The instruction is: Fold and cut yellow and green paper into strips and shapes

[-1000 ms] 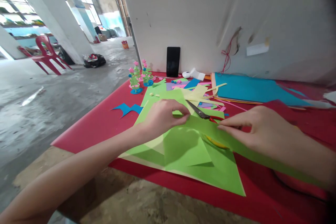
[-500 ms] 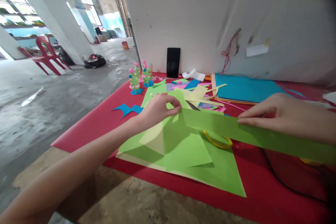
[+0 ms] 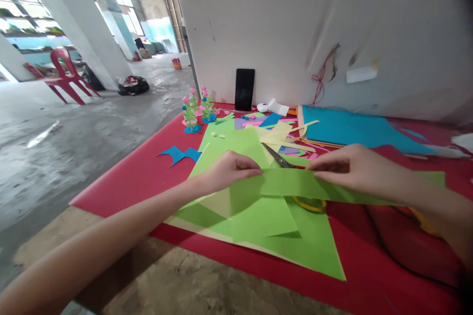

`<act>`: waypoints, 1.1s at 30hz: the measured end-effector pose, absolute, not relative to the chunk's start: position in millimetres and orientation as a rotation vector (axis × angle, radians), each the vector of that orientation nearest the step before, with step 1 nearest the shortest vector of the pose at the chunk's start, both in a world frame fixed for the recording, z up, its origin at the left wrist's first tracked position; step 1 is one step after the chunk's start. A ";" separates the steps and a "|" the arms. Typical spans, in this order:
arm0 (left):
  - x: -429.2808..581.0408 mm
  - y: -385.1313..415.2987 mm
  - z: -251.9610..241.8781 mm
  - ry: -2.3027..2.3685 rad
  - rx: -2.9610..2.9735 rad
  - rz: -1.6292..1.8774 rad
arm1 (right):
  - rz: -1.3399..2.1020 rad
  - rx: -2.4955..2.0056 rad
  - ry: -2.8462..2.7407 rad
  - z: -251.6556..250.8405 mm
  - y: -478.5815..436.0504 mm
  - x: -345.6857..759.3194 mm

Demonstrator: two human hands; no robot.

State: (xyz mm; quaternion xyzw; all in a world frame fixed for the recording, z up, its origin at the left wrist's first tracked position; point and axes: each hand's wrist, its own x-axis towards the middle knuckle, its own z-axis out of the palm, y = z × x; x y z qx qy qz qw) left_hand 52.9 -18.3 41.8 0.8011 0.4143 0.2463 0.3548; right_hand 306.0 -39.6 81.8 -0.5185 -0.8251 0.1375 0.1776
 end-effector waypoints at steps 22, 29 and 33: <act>52.6 -53.7 48.1 1.050 2.322 0.773 | 0.479 -1.389 -2.192 64.8 -68.3 252.0; 18.7 -44.6 50.8 1.260 2.188 0.898 | 0.456 -1.498 -2.133 67.1 -48.3 269.6; 0.4 -37.4 47.6 1.368 2.159 0.921 | 0.395 -1.554 -2.128 65.2 -37.7 280.1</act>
